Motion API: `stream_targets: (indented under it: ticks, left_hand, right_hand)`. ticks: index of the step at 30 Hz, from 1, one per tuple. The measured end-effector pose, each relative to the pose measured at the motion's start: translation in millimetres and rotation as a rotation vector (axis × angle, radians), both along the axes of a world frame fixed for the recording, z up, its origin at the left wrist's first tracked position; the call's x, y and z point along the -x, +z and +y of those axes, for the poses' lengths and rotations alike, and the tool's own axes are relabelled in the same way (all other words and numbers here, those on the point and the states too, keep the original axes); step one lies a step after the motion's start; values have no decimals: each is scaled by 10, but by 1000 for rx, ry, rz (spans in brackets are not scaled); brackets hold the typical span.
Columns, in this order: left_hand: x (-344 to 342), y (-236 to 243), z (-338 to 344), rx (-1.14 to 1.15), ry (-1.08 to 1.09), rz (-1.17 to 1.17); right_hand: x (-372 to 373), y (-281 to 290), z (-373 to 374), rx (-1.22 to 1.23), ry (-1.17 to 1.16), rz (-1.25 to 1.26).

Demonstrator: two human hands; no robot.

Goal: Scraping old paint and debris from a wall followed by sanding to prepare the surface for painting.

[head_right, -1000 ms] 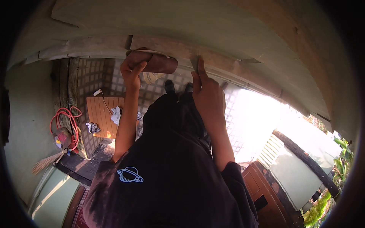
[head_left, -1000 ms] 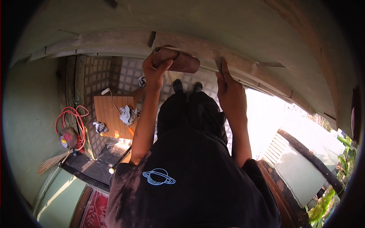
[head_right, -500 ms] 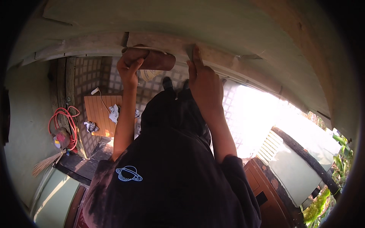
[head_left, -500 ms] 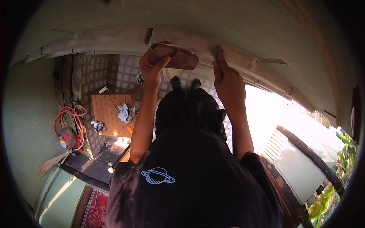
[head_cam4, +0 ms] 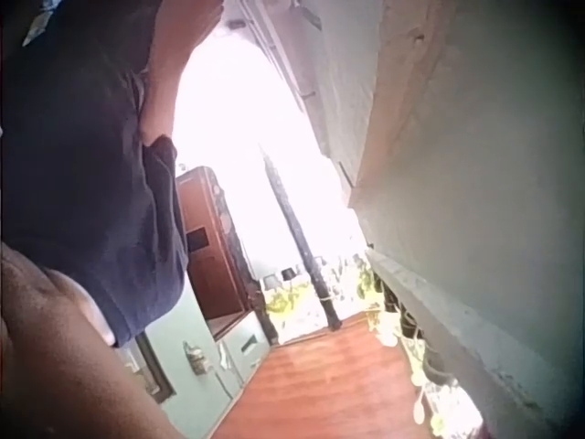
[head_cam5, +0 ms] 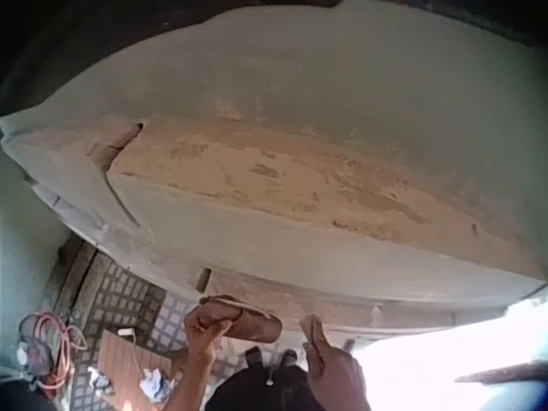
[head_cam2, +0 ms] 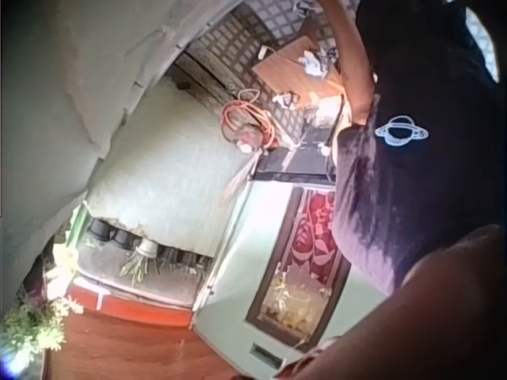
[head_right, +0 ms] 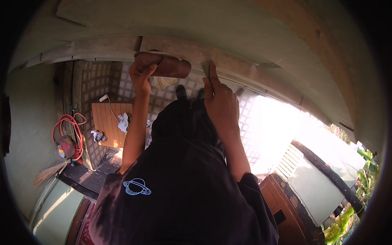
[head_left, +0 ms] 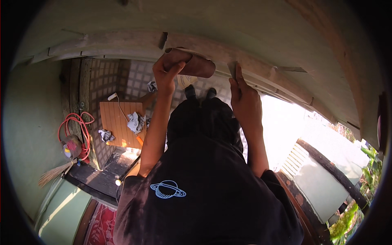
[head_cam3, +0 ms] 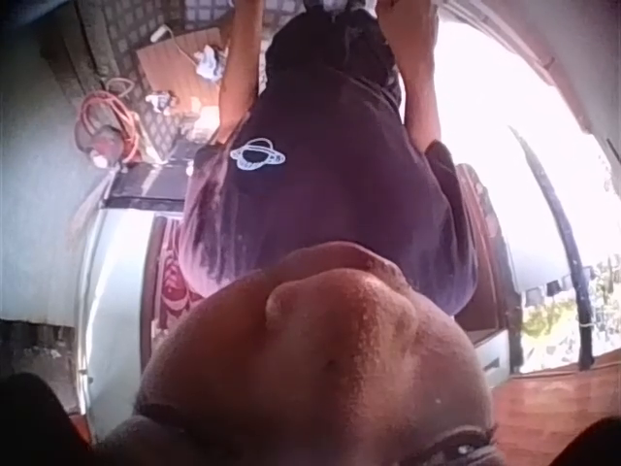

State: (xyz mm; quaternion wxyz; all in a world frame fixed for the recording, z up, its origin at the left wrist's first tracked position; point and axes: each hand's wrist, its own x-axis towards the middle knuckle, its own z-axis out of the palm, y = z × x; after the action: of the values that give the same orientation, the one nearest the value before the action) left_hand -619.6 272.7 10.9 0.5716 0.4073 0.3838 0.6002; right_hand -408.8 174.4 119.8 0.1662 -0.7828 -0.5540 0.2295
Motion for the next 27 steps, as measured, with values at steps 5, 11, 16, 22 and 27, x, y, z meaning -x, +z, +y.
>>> stream_targets:
  ticks: [5, 11, 16, 22, 27]
  left_hand:
    - [54, -40, 23, 0, -28, 12]
    - [135, 58, 26, 66, -92, 91]
    - [95, 280, -52, 141, -40, 30]
    - [41, 268, -461, 253, -31, -126]
    - [-179, 291, -737, 322, 42, -138]
  right_hand:
    - [37, 6, 332, -29, 55, -93]
    - [-146, 52, 69, -125, 51, 299]
    - [-389, 97, -184, -55, 28, 351]
    - [-703, 12, -304, -126, 147, 367]
    - [-946, 100, -239, -59, 228, 271]
